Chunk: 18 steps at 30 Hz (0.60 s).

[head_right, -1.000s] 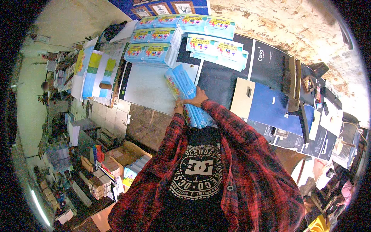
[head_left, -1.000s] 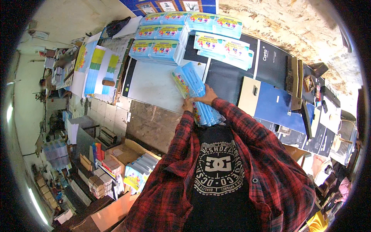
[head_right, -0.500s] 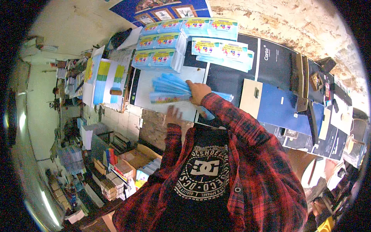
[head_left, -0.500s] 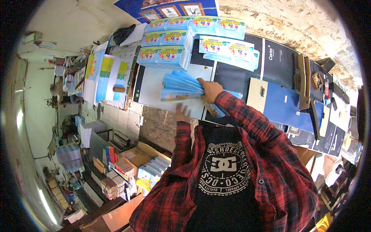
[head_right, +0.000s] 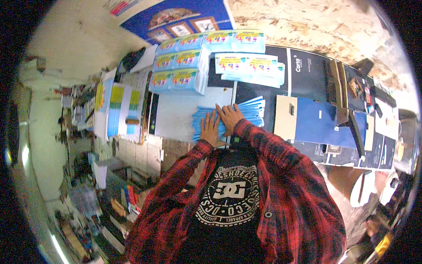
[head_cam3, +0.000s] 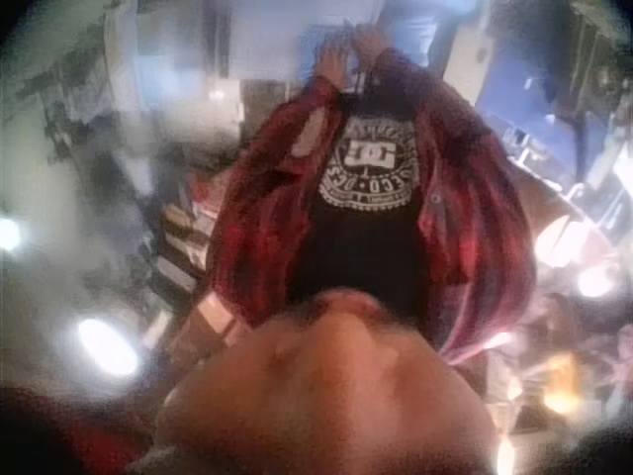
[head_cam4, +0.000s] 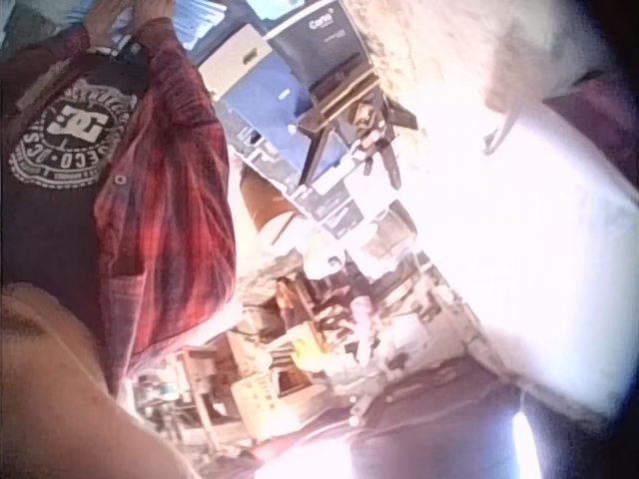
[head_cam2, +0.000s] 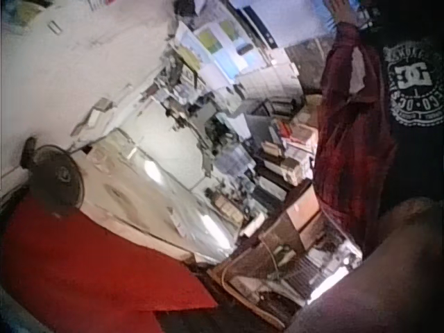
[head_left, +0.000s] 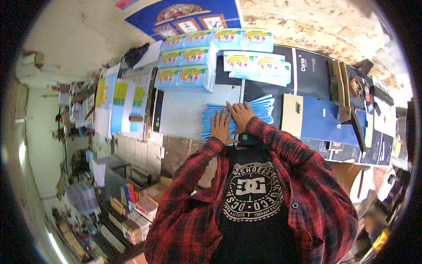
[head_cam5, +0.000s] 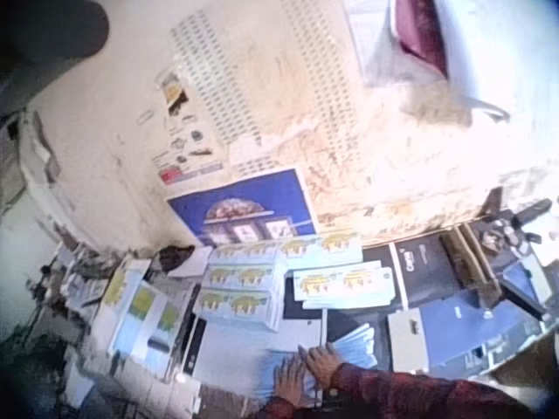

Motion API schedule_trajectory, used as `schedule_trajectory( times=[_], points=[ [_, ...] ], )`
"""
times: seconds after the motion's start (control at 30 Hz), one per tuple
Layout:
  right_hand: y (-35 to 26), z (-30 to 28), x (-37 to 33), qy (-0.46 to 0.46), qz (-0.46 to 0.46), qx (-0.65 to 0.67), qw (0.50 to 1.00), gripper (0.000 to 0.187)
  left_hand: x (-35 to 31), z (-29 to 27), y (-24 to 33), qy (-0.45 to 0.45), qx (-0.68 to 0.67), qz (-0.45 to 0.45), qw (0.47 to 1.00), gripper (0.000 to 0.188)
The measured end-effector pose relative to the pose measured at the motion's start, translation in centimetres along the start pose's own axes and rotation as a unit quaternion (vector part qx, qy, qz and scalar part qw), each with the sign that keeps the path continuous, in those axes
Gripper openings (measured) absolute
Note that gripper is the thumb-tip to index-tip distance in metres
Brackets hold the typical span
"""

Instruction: The person stacks and aligns printed booklets on a paper cutter table. They repeatedly pick up stacks, align the edges, and place them into a larger pile. The person also handles a single white sheet of paper and a small black object near the end of the clip.

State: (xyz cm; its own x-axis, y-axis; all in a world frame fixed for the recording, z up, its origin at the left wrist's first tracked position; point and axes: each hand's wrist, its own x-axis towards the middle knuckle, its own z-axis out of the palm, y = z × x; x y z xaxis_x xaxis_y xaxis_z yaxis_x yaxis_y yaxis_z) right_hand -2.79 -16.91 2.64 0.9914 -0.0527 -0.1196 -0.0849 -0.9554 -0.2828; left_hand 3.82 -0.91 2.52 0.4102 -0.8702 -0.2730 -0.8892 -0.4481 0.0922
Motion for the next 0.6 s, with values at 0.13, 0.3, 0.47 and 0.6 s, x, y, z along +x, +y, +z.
schedule_trajectory(
  times=[0.13, 0.3, 0.47, 0.6],
  points=[
    [-0.2, 1.8, -0.1, 0.033, 0.037, 0.030, 0.998, 0.116, 2.2, -0.3, -2.4, 0.040, -0.004, -0.003, 0.999, 0.127],
    [0.3, 3.7, 0.6, 0.052, 0.070, 0.028, 0.996, 0.090, 5.9, -1.6, -3.9, 0.034, -0.020, 0.099, 0.994, 0.080],
    [-0.6, 1.0, 0.2, 0.054, 0.103, 0.022, 0.993, 0.075, 6.2, -2.2, -4.3, 0.040, -0.043, 0.108, 0.992, 0.068],
    [-2.8, -4.0, -1.7, 0.182, 0.149, 0.028, 0.971, 0.076, 4.9, -2.8, -3.9, 0.053, -0.007, 0.133, 0.990, 0.107]
  ],
)
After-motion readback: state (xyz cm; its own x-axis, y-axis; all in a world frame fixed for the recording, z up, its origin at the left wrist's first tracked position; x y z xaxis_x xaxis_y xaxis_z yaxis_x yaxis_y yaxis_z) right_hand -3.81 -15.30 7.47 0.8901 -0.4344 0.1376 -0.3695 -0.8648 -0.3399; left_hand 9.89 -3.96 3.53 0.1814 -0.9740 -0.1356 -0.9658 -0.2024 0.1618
